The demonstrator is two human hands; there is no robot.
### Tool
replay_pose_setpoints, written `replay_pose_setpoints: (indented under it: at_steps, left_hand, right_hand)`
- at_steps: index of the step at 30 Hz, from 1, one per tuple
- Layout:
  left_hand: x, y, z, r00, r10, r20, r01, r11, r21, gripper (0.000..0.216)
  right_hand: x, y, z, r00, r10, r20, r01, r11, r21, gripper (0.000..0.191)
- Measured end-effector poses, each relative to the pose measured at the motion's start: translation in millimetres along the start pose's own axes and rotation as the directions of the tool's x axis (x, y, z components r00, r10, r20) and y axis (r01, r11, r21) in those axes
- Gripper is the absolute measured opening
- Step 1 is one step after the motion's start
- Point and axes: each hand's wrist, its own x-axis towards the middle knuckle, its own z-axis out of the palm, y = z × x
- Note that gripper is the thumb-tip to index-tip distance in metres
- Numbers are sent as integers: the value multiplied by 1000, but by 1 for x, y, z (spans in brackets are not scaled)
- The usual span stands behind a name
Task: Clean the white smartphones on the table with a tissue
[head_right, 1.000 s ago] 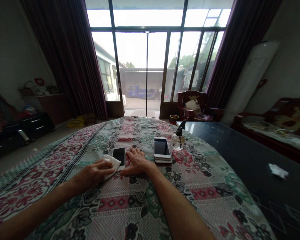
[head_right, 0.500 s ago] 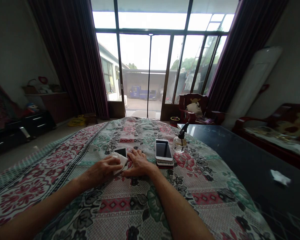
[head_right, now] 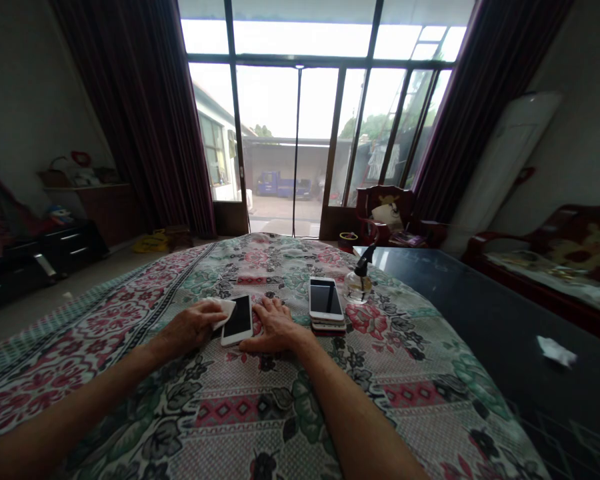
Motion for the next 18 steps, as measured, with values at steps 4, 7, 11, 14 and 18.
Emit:
replay_pose_setpoints:
  at_steps: [4, 7, 11, 14, 18]
  left_hand:
    - [18, -15, 4, 994, -109, 7, 109, 994, 27, 38]
    - [20, -13, 3, 990, -141, 19, 139, 989, 58, 37]
    - [7, 4, -3, 995, -95, 42, 92, 993, 67, 33]
    - [-5, 20, -10, 996, -49, 79, 46, 998, 42, 33]
    - [-9, 28, -13, 995, -43, 87, 41, 999, 32, 34]
  right_hand:
    - [0, 0, -1, 1000, -11, -15, 11, 1000, -4, 104]
    - [0, -1, -2, 1000, -4, 3, 4, 1000, 1, 104]
    - [-1, -2, -2, 1000, 17, 14, -17, 1000, 8, 108]
    - [-2, -4, -2, 1000, 20, 6, -21, 1000, 23, 114]
    - [-3, -4, -2, 1000, 4, 8, -4, 1000, 31, 113]
